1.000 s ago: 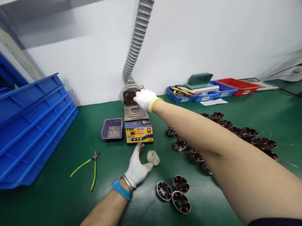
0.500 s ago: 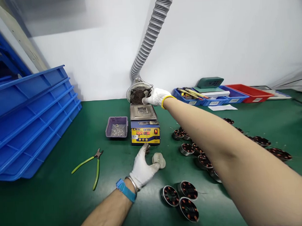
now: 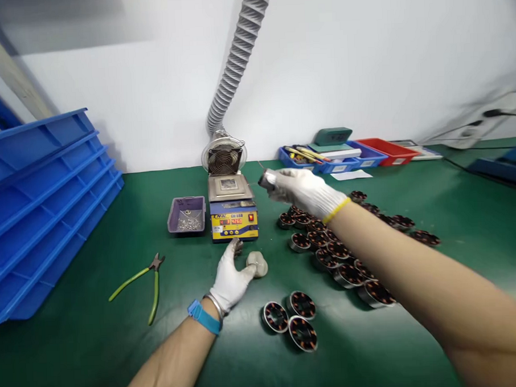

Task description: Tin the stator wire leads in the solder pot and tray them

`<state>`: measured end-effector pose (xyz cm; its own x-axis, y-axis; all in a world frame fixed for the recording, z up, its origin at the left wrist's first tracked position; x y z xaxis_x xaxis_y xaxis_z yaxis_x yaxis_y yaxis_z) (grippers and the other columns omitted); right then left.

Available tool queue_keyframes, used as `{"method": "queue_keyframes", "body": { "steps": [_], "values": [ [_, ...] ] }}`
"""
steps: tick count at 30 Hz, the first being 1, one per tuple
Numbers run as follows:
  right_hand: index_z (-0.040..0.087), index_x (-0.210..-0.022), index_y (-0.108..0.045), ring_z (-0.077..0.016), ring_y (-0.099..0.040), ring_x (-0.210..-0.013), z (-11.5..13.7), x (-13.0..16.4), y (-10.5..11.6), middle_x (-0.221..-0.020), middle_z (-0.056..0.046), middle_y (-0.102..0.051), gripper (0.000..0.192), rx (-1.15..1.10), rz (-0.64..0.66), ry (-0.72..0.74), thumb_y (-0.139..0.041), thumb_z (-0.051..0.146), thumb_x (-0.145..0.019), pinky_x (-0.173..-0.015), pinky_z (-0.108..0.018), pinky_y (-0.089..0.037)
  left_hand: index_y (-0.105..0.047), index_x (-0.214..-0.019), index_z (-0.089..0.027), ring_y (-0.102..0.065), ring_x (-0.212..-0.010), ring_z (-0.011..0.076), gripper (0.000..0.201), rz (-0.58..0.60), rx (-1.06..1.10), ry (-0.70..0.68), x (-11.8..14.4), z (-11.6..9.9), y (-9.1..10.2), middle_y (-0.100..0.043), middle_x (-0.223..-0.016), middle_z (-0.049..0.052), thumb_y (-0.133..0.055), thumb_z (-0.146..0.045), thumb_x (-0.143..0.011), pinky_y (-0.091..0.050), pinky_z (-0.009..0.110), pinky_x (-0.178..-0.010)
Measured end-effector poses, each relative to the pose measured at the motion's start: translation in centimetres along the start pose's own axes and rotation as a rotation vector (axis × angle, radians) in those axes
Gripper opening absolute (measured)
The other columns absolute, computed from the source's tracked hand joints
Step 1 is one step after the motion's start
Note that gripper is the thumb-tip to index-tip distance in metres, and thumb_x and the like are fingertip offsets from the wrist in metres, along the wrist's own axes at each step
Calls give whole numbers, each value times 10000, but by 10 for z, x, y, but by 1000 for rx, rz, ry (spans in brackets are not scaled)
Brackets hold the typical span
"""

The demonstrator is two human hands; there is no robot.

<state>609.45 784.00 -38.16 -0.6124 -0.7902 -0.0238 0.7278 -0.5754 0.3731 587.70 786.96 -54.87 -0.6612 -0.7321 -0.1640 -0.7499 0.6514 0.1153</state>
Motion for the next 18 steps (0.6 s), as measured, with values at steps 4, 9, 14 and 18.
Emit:
{"method": "queue_keyframes", "body": {
  "steps": [4,9,14,18],
  "values": [
    [234,-1139,-563,-207,-702,-813,-92,101,13,-978,-49,-722,583,-203,30,-129,-795,401,-631,-744,-333,-607,-440,-1419,-112,-550,-1292,295,737,-11,25,-23,0,3,3,-565,-1397,190,-698,-301,-755,-391,488,-1163],
    [187,-1177,-570,-307,-658,-1138,-162,185,15,-1249,-152,-665,549,199,52,-83,-720,340,-672,-978,-487,-553,-492,-1375,-150,-571,-1253,298,698,-46,46,-2,-1,9,4,-585,-1373,175,-723,-346,-747,-385,508,-1152],
    [159,-1260,-639,-354,-435,-1416,-149,210,10,-1469,-169,-531,590,535,283,159,-724,347,-707,-1175,-568,-364,-486,-1374,-162,-584,-1226,295,714,-45,80,11,-1,11,7,-598,-1360,171,-744,-342,-733,-401,512,-1130],
    [193,-1461,-498,-313,-581,-1278,-119,196,24,-1436,-126,-577,820,564,335,150,-743,359,-696,-1065,-467,-499,-494,-1356,-171,-609,-1177,286,719,-82,167,27,-3,16,12,-619,-1322,165,-768,-349,-715,-431,506,-1097]
  ]
}}
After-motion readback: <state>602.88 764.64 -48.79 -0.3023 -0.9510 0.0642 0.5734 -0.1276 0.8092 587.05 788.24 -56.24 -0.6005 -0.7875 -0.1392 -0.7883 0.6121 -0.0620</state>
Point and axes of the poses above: each hand's wrist, its own x-axis away from the middle knuckle, its own y-axis out of the back of the hand, z = x × y, the point moved 7 cm from there along -x, towards the middle knuckle
